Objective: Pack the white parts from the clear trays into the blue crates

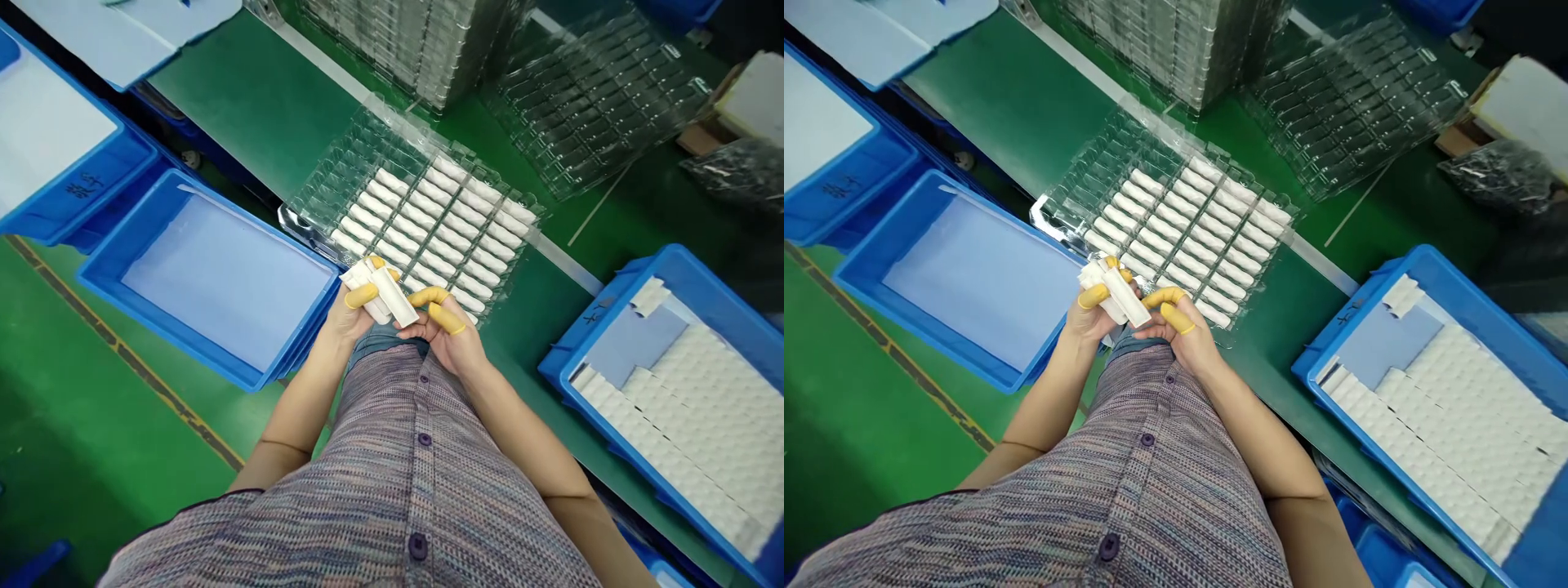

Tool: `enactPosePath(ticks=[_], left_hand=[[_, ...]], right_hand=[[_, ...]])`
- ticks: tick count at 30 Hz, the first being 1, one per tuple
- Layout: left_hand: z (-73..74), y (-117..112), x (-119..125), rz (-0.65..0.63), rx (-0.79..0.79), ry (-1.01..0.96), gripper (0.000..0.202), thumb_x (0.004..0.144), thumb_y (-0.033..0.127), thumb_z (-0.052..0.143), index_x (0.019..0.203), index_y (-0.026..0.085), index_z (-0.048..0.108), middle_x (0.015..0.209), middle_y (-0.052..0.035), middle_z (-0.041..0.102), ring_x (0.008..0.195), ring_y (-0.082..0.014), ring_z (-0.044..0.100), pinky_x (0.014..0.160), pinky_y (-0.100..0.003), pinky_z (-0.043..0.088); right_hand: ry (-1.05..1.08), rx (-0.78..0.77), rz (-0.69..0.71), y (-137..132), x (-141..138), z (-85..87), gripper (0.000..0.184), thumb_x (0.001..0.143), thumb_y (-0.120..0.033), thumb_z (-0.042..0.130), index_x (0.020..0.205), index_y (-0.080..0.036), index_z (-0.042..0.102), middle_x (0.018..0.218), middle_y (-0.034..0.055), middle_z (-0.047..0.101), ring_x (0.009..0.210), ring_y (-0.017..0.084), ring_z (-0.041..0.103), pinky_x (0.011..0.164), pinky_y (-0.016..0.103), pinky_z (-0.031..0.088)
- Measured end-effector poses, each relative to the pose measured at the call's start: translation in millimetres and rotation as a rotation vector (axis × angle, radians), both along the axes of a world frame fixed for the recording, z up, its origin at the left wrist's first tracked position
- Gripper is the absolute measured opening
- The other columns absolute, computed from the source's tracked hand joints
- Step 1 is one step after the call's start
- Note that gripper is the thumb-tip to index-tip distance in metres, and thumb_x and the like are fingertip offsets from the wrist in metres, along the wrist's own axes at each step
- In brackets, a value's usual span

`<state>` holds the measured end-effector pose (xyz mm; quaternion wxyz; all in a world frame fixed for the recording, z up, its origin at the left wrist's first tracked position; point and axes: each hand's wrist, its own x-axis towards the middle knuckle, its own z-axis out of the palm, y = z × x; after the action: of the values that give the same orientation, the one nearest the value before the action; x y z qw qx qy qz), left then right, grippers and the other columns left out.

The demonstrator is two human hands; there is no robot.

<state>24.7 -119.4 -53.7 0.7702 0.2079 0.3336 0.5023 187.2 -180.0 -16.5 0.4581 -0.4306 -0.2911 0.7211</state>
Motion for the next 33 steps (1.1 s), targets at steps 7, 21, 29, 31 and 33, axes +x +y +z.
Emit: enactPosePath(ticks=[7,21,29,31,33], left_hand=[[3.5,-10.2,29.5,-0.140,0.061,-0.007,0.065,0.047,0.042,0.099,0.101,0.024,0.069,0.086,-0.0015,0.075,0.074,-0.0214,0.071,0.073,-0.037,0.061],[13.9,2.1,0.0,-0.159,0.274,0.394,0.052,0.051,0.029,0.098,0.094,0.017,0.070,0.082,-0.0046,0.076,0.065,-0.0161,0.068,0.061,-0.027,0.055],[-8.1,38.5,-59.3,-0.154,0.211,1.023,0.052,0.052,0.029,0.087,0.100,0.017,0.072,0.104,-0.0100,0.077,0.075,-0.0200,0.065,0.063,-0.032,0.051],[-12.4,36.5,-56.6,-0.228,0.228,1.018,0.055,0.055,0.033,0.085,0.105,0.017,0.072,0.123,-0.0141,0.074,0.083,-0.0235,0.068,0.069,-0.036,0.055],[-18.3,31.0,-49.1,-0.285,0.248,0.989,0.054,0.057,0.035,0.085,0.106,0.018,0.072,0.133,-0.0159,0.071,0.092,-0.0271,0.070,0.077,-0.040,0.057]], right_hand=[[0.150,-0.106,-0.046,-26.7,24.3,-1.2,0.047,0.067,-0.048,0.095,0.091,-0.022,0.064,0.084,-0.0004,0.074,0.075,0.013,0.074,0.074,0.025,0.065],[-0.041,0.108,-0.219,-24.6,57.9,-43.0,0.048,0.063,-0.039,0.095,0.096,-0.024,0.064,0.091,-0.0004,0.073,0.081,0.013,0.069,0.076,0.025,0.059],[-0.566,0.291,-0.524,37.6,82.5,-93.7,0.043,0.063,-0.049,0.082,0.092,-0.024,0.061,0.093,0.0031,0.067,0.087,0.021,0.065,0.093,0.045,0.056],[-0.592,0.249,-0.536,31.2,91.5,-99.0,0.042,0.064,-0.047,0.081,0.093,-0.024,0.061,0.092,0.0033,0.066,0.087,0.021,0.065,0.091,0.044,0.056],[-0.592,0.198,-0.552,17.3,105.6,-101.2,0.041,0.065,-0.046,0.082,0.093,-0.024,0.062,0.092,0.0032,0.066,0.086,0.021,0.065,0.090,0.043,0.056]])
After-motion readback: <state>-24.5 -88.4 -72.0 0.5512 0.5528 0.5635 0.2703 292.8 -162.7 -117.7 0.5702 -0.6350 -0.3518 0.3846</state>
